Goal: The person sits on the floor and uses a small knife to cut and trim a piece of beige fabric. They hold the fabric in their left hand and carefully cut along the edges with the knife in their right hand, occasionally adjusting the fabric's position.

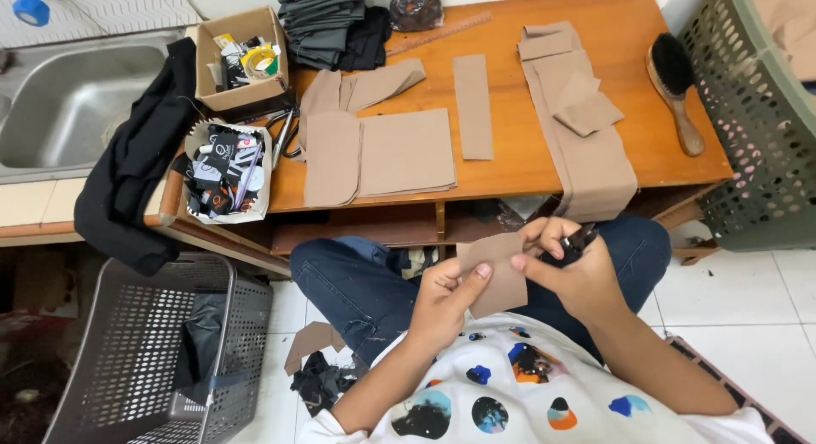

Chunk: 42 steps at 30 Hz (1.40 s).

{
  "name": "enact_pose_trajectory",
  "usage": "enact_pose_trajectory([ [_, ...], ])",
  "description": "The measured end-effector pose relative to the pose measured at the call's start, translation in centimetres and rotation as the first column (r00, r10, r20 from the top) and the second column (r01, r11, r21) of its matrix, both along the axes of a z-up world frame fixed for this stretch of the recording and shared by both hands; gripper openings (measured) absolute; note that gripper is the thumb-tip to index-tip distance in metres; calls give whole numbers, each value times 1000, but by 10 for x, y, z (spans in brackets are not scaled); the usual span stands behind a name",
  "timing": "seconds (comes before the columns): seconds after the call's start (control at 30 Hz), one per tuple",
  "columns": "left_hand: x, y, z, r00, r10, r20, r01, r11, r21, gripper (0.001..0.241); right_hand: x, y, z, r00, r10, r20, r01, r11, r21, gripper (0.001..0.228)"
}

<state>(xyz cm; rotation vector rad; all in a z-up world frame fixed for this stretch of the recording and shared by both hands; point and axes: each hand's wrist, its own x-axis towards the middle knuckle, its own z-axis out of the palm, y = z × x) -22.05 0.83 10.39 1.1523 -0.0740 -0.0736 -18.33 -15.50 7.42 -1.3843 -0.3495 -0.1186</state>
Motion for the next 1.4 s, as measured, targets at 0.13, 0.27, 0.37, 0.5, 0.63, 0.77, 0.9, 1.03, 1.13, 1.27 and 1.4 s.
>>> enact_pose_trajectory([
  [0.13, -5, -2, 11, 1000, 20, 15, -21, 1000, 8, 18, -2, 9, 16, 999, -28, -37, 30, 998, 51, 43],
  [0.27, -12, 1, -9, 999, 39, -10, -39, 999, 35, 18, -4, 11, 15, 992, -111, -65, 120, 980, 157, 38],
  [0.37, -18, 5, -20, 999, 35, -38, -32, 998, 61, 19, -6, 7, 10, 987, -130, -91, 147, 964, 220, 36],
  [0.5, -22, 4, -5, 998, 36, -61, -33, 998, 51, 20, -16, 11, 7, 993, -19, -117, 44, 976, 215, 35],
  [0.63, -22, 2, -6, 997, -12, -79, 16, 999, 44, 20, -14, 7, 1, 997, -12, -79, 18, 996, 86, 44],
  [0.77, -18, 5, -61, 996, -24, -89, 27, 999, 40, 21, -9, 9, 15, 997, -51, -66, 58, 992, 110, 43],
  [0.9, -20, 7, -112, 991, -36, -126, 41, 998, 42, 22, -7, 8, 18, 992, -117, -50, 123, 979, 162, 42],
  [1.03, -20, 10, -128, 989, -42, -143, 47, 998, 32, 22, 4, -4, 1, 971, -239, -19, 238, 952, 194, 39],
  [1.13, -17, 10, -125, 989, -26, -145, 31, 999, 32, 22, 3, -1, 16, 950, -310, -44, 313, 929, 199, 35],
  [1.27, -15, 7, -71, 994, 58, -88, -54, 997, 52, 24, -12, 6, 25, 997, -60, -50, 66, 989, 129, 31],
  [1.4, -19, 1, -39, 996, 75, -44, -71, 995, 76, 24, -19, 8, 15, 991, 110, -71, -103, 990, 98, 46],
])
